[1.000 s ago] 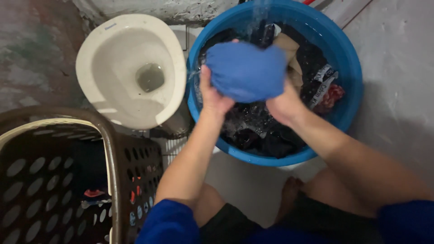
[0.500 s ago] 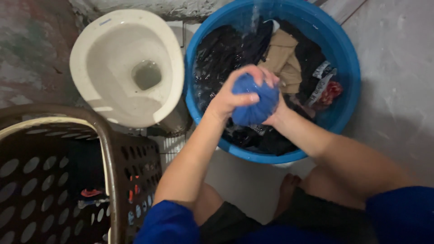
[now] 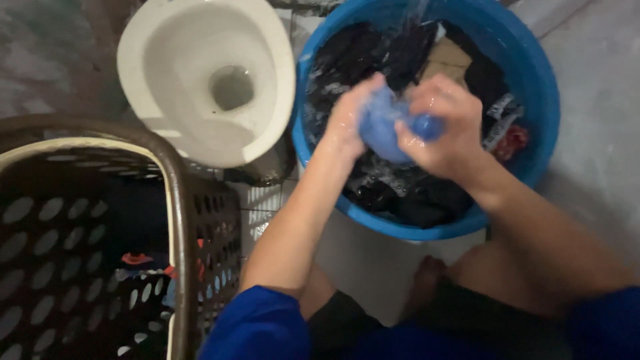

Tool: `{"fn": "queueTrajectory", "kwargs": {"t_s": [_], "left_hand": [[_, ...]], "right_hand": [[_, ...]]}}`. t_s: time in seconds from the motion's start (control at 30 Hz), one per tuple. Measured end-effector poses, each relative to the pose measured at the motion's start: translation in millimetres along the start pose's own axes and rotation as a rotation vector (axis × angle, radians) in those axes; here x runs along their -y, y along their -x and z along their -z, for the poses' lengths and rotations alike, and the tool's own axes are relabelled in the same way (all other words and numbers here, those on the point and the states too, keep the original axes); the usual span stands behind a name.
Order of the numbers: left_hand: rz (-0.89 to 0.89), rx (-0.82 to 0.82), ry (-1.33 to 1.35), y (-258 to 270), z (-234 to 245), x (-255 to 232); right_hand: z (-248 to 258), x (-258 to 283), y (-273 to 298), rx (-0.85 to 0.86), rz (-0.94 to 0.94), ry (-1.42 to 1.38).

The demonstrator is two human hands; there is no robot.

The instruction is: The person hand-washes various garments in a blue basin filled with soapy water, scrubbing and rinsing each item under running water from a tap. The person then wrings out the clothes and places them into a brown laundry basket.

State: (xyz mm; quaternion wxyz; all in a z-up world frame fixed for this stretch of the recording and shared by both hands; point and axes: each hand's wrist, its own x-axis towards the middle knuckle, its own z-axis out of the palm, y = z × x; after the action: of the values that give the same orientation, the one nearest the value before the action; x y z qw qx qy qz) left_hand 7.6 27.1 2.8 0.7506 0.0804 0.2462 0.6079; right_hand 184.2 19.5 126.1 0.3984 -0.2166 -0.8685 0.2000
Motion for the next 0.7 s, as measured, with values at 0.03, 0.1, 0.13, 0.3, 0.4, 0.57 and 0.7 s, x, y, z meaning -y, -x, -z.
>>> {"fn": "queueTrajectory", "kwargs": {"t_s": [0.03, 0.1, 0.13, 0.3, 0.4, 0.57, 0.7], "left_hand": [[0.064, 0.028, 0.001, -2, 8, 6], [0.206, 0.004, -0.084, -8, 25, 29], [0.282, -0.014, -0.125, -8, 35, 43], [0.449, 0.002, -0.430, -16, 61, 111], [0.176, 0.110, -0.870, -19, 74, 140], [0.173, 0.023, -1.213, -20, 98, 162], [-0.686, 0.646, -1.534, -50, 105, 110]], "right_hand": [[0, 9, -3, 0.070, 0.026, 0.049], [0, 24, -4, 0.261, 0.138, 0.142], [-2, 30, -2, 0.356, 0.192, 0.181], [-17, 49, 17, 1.008, 0.252, 0.329], [-32, 51, 35, 1.116, 0.330, 0.388], [-57, 59, 52, 1.294, 0.325, 0.422], [-55, 50, 11, 1.133, 0.242, 0.370]]}}
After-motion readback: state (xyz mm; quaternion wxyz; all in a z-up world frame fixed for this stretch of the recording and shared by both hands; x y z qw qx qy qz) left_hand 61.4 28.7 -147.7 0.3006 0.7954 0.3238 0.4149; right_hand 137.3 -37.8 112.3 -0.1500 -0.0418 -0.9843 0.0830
